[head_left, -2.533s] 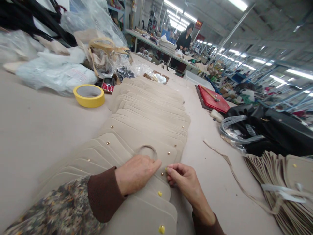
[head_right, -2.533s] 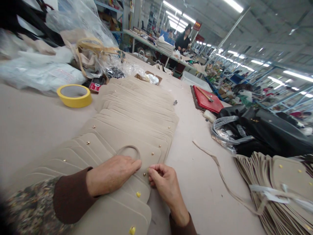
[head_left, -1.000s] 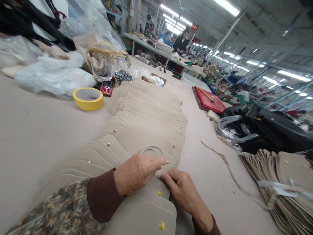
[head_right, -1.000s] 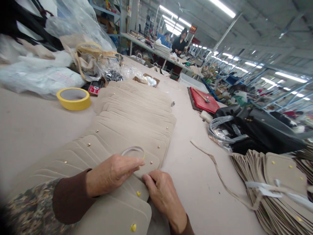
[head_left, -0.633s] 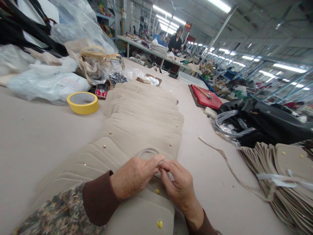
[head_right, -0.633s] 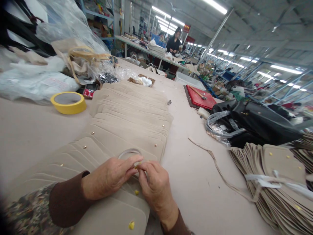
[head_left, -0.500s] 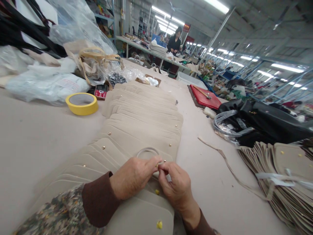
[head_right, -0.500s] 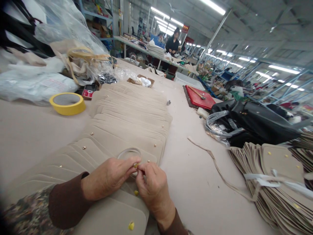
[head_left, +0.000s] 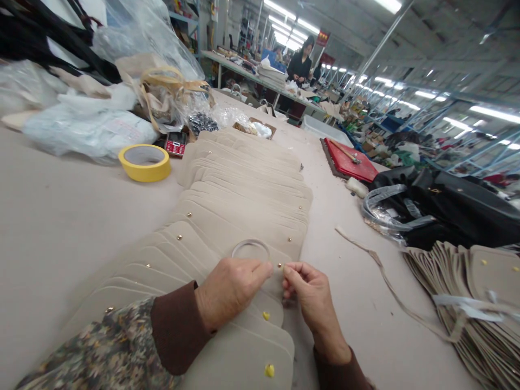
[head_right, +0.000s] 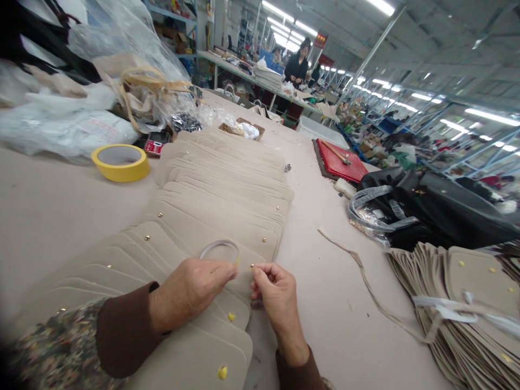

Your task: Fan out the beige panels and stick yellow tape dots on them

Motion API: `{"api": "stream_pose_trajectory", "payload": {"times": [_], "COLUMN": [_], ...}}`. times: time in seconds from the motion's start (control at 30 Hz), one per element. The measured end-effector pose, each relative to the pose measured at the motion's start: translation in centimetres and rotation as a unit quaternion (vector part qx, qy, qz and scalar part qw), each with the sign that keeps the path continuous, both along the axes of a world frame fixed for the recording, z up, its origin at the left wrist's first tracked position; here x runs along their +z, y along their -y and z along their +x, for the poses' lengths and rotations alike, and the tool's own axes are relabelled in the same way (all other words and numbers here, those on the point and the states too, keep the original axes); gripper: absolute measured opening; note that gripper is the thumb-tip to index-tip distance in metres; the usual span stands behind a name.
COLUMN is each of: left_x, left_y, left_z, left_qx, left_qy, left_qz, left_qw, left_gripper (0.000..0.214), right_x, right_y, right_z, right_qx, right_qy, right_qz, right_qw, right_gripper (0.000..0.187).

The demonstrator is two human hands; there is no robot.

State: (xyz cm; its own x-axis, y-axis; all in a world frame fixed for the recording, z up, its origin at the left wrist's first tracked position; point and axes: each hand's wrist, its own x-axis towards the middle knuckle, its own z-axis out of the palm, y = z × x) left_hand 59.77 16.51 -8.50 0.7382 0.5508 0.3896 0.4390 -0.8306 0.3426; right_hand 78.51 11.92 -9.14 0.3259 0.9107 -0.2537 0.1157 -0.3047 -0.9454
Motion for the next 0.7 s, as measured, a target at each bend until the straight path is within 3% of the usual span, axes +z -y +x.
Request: {"api": "stream_pose_trajectory", "payload": {"times": [0.1, 0.2, 0.37, 0.53, 0.6, 0.7], "left_x": [0.0, 0.2, 0.5, 0.3, 0.2, 0.1], "left_y": [-0.5, -0.8, -0.8, -0.8, -0.8, -0.8], "left_z": [0.1, 0.3, 0.5, 0.4, 0.4, 0.3], "left_qx": [0.030, 0.025, 0.017, 0.017, 0.020, 0.027], "left_qy": [-0.111, -0.159, -0.175, -0.174, -0.175, -0.177], "left_qz": [-0.006, -0.022, -0.043, -0.051, -0.050, -0.047], "left_qw": [0.993, 0.987, 0.984, 0.983, 0.983, 0.983], "left_gripper": [0.012, 0.011, 0.009, 0.011, 0.011, 0.010], "right_x": [-0.6, -0.9, -0.6, -0.4, -0.6, -1.1], "right_y": [0.2, 0.3, -0.2, -0.8, -0.8, -0.4], "right_z": [0.6, 0.5, -0.1, -0.4, -0.4, 0.1], "right_qx": [0.025, 0.040, 0.072, 0.092, 0.089, 0.051], "right_qy": [0.053, 0.147, 0.307, 0.394, 0.413, 0.414], "right_qz": [-0.001, 0.016, 0.063, 0.103, 0.096, 0.077], "right_qw": [0.998, 0.988, 0.947, 0.909, 0.901, 0.905], "right_gripper": [0.036, 0.032, 0.024, 0.021, 0.017, 0.025]}}
